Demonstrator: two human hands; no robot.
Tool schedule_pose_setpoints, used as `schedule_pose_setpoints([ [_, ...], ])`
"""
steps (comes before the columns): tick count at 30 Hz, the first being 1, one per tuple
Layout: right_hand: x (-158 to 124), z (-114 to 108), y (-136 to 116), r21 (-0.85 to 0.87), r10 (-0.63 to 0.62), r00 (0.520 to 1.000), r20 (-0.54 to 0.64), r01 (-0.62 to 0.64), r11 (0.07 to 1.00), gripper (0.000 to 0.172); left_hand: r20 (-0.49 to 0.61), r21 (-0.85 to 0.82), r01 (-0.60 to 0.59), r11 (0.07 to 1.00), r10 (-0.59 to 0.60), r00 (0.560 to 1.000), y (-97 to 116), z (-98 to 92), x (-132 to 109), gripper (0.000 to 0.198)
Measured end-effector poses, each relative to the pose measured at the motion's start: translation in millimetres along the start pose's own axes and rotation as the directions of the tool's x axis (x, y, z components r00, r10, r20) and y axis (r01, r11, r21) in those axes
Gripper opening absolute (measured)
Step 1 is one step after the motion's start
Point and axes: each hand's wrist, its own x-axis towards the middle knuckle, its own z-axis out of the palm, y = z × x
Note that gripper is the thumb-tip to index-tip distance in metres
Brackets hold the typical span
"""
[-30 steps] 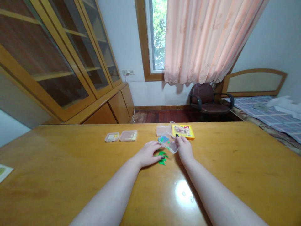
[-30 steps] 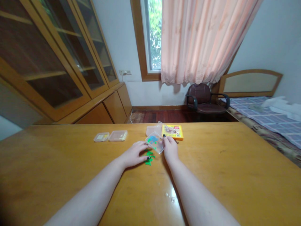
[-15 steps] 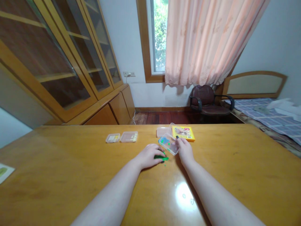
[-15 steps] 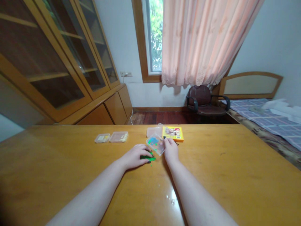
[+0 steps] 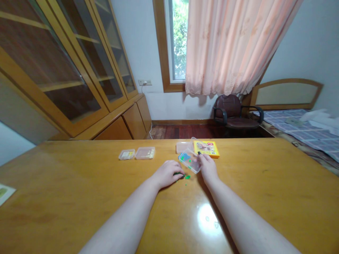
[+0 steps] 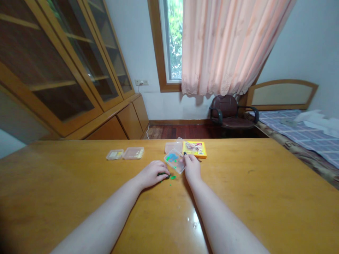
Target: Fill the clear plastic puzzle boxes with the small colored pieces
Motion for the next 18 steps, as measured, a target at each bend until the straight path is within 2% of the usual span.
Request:
schedule_pose_setpoints([
  [13, -1.4, -0.3, -2.1, -0.035, -0.010, 1.000, 0.000, 0.010, 0.999, 0.031, -0.009, -0.013, 0.012, 1.000, -0.013, 1.000, 8.9, -6.5, 0.5, 0.018],
  [16, -3.0, -0.1, -3.8, -0.031, -0.008, 1.000, 0.003, 0.008, 0.999, 0.029, 0.027, -0.033, 0.008, 0.999, -0.007, 1.000, 10.7, -7.9, -0.4, 0.036],
  [18, -3.5, 0.0, -4.4, -0.031, -0.008, 1.000, 0.000, 0.008, 0.999, 0.028, 0.049, -0.026, 0.011, 1.000, -0.009, 0.999, 10.0, -6.8, -0.3, 0.037],
])
